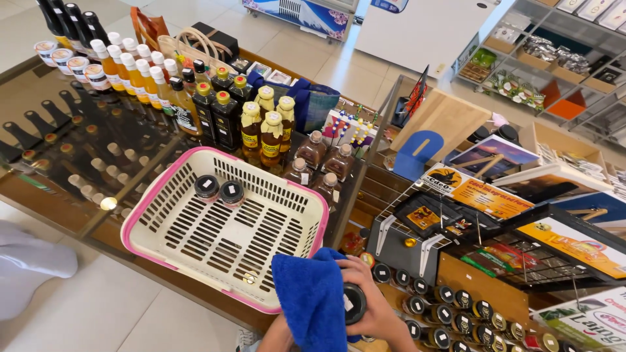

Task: The person is wiping small jars with a blue cloth and organizing them into a basket in a retail setting.

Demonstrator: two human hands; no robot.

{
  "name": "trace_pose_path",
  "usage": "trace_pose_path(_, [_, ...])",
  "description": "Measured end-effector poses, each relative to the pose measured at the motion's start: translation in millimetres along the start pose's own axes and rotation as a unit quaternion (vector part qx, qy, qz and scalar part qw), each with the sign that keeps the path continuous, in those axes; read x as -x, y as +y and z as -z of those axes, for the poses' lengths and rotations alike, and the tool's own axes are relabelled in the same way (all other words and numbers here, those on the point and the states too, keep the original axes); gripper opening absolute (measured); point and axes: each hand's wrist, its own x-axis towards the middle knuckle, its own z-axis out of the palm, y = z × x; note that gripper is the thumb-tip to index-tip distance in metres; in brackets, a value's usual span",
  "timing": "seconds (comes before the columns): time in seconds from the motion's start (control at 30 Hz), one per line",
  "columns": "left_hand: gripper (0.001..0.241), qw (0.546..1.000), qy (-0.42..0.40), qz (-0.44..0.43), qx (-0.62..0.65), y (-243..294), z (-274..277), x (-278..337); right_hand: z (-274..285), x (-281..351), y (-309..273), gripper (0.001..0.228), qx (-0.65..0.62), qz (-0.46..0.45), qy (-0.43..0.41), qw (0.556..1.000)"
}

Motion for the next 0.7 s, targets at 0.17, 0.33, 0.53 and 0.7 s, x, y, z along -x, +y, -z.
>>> trace_pose_path(0.17, [0.041, 0.969, -0.035, -0.163, -0.181, 17, -28, -15, -28, -11, 20, 0.070, -0.059, -0.002, 0.053, 0.997])
trace_pose_path(0.33, [0.038, 0.857, 0.045, -0.326, -0.397, 32, -3, -11, -51, -37, 5, 0.062, -0.156, -0.029, 0.138, 0.978])
trace_pose_path(0.53, [0.038, 0.807, 0.121, -0.377, -0.438, 18, 72, 19, -69, -80, 32, 0.064, -0.278, -0.061, 0.133, 0.950])
trace_pose_path(0.7, [0.042, 0.839, 0.153, -0.375, -0.364, -36, 177, 42, -101, -129, 99, 0.066, -0.324, -0.242, 0.184, 0.896])
